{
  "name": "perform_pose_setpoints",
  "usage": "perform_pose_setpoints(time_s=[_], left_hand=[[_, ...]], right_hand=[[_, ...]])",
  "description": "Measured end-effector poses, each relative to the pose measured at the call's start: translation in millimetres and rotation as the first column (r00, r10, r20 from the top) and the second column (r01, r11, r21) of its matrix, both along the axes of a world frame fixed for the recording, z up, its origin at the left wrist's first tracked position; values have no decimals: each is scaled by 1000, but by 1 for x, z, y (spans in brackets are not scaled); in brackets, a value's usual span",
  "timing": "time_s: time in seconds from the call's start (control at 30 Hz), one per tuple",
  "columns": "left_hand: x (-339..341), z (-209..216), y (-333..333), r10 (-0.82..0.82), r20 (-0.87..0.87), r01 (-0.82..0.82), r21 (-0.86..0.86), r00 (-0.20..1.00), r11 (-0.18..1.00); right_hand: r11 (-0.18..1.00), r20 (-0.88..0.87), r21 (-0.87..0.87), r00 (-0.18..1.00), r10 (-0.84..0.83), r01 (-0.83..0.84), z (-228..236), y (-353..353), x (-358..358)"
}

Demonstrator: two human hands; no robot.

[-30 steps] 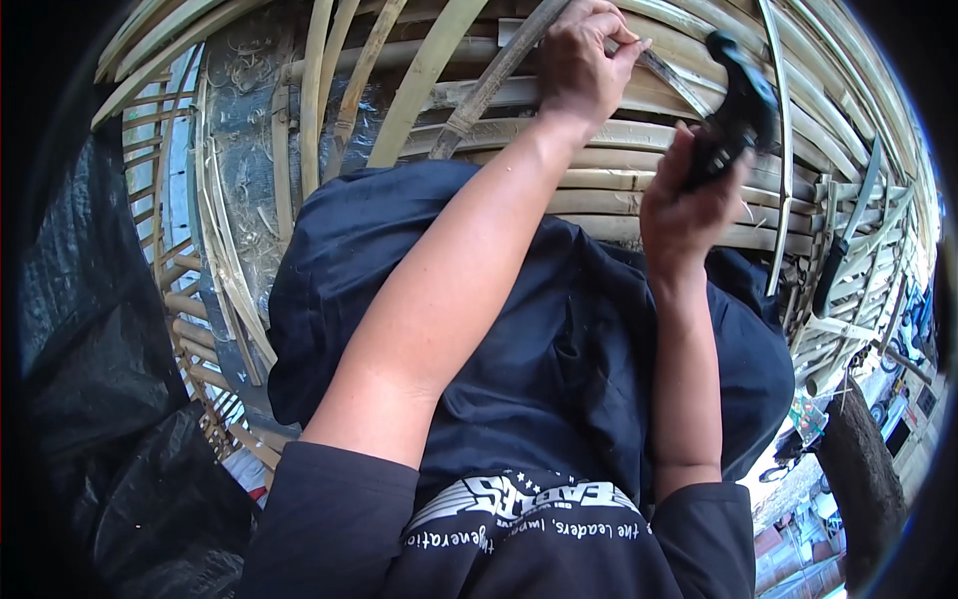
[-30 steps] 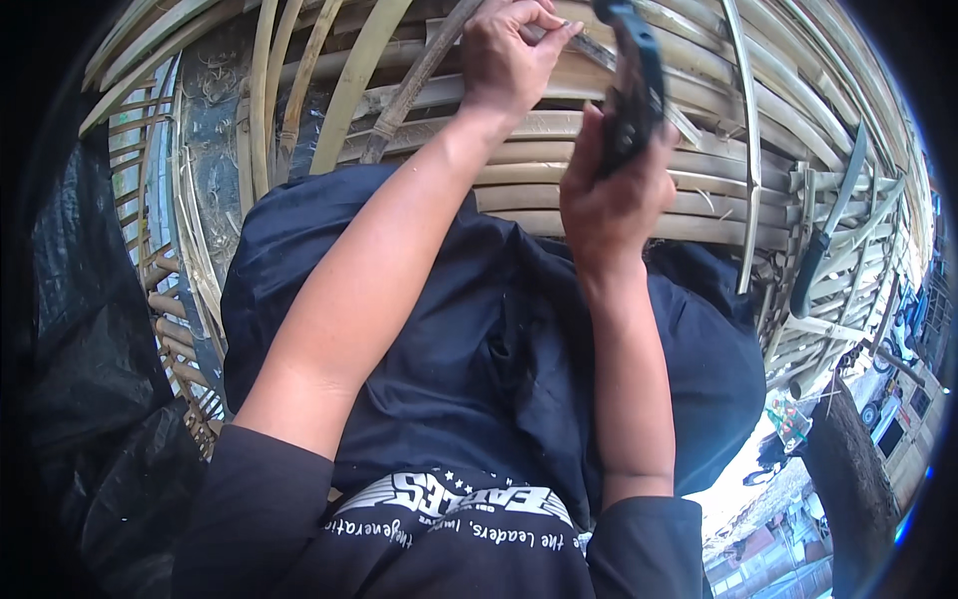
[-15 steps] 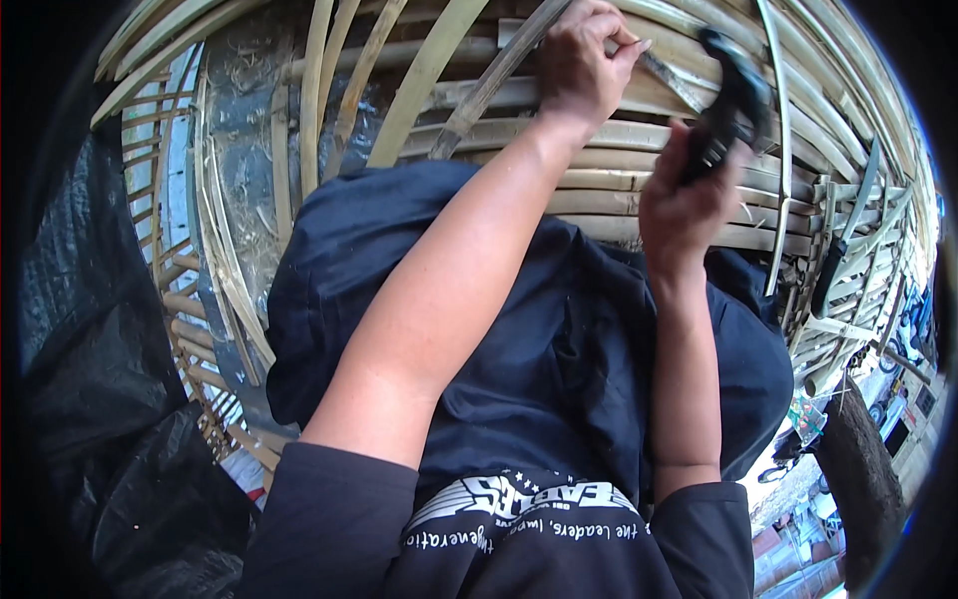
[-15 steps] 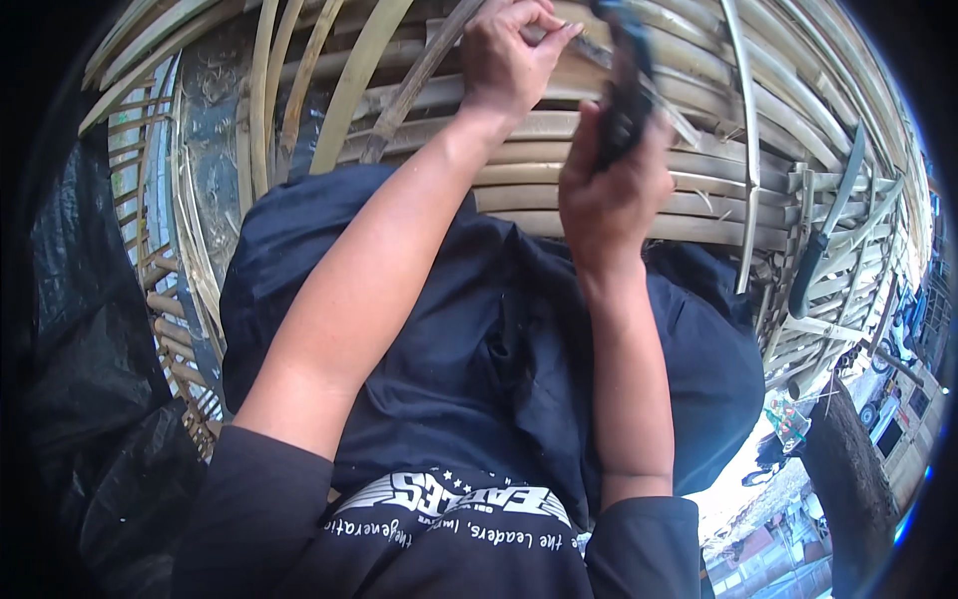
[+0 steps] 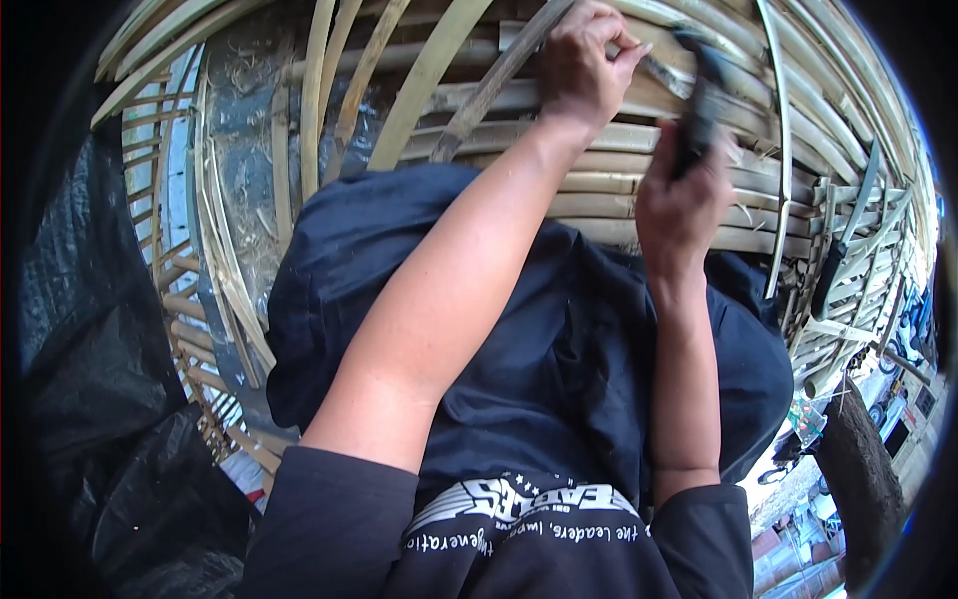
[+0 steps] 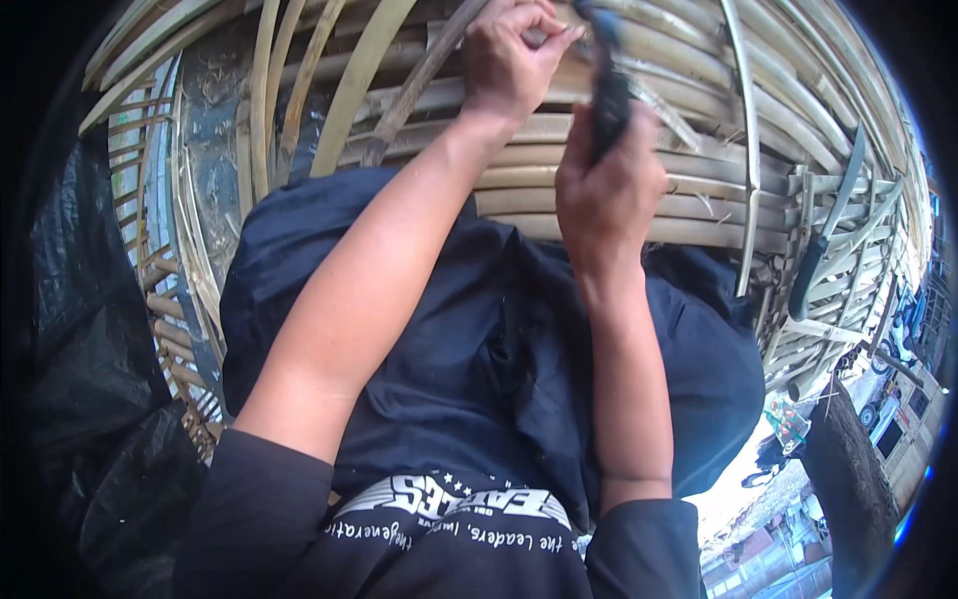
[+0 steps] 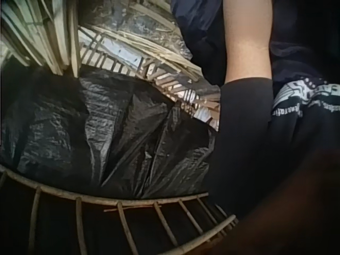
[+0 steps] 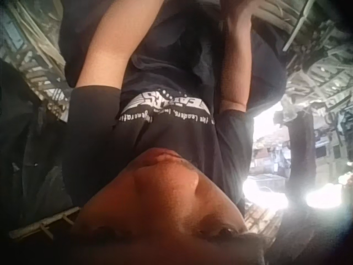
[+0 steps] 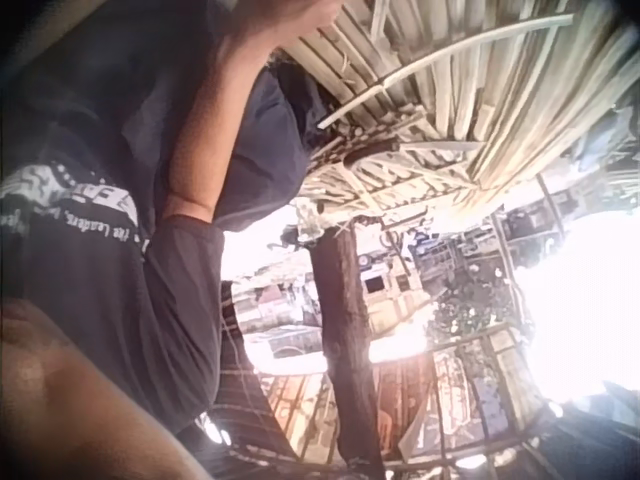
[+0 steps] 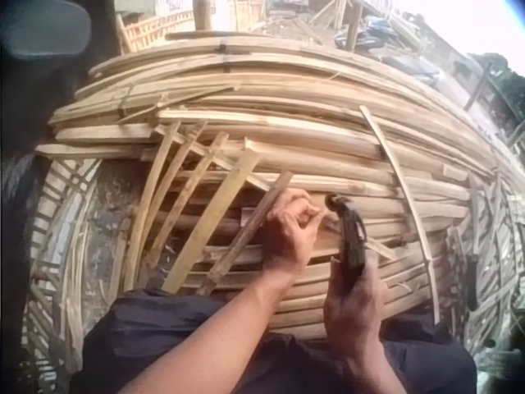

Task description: The person hammers a nail into a bamboo strip to secure it to a larger bamboo frame.

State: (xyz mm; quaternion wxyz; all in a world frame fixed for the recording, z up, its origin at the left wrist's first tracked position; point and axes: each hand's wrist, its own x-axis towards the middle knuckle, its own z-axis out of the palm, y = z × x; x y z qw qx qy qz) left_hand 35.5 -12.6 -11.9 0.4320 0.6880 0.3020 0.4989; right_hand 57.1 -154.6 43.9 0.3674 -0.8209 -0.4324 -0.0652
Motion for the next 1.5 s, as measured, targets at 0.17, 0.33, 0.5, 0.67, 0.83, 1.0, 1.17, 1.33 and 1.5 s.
perform_pose_setpoints(time_s=[0.17,0.33,0.5,0.67,0.83,1.0,1.17,1.33,1.5], left_hand=[[-1,5,0,43,-53,-40,69,998,997],[-2,-2,-1,12,-16,-12,31,1000,999],[-5,1,1,32,-49,-28,71,998,997],[-6,1,-8,27,-47,-24,52,999,998],[-4,2,0,18,-30,-16,37,999,999],[-5,-1,-1,14,-48,-12,36,999,999],[-7,4,-6,34,-80,-28,77,996,997],[1,-10,2,91,2,-90,136,996,987],[2,-12,4,112,-6,-109,164,994,980]], right_hand=[[998,-79,68,997,-1,7,5,-1,0],[998,-87,-23,994,63,-65,-1,-1,5],[998,-41,-61,999,28,-30,0,2,3],[984,-1,177,1000,10,-10,-4,-4,-3],[998,-28,67,999,23,-21,0,-5,0],[1000,-49,11,999,17,-17,-3,0,4],[999,-25,13,999,30,-30,-1,-4,2],[999,-168,-6,985,31,-33,6,-8,6],[1000,-171,2,985,21,-21,6,-2,13]])
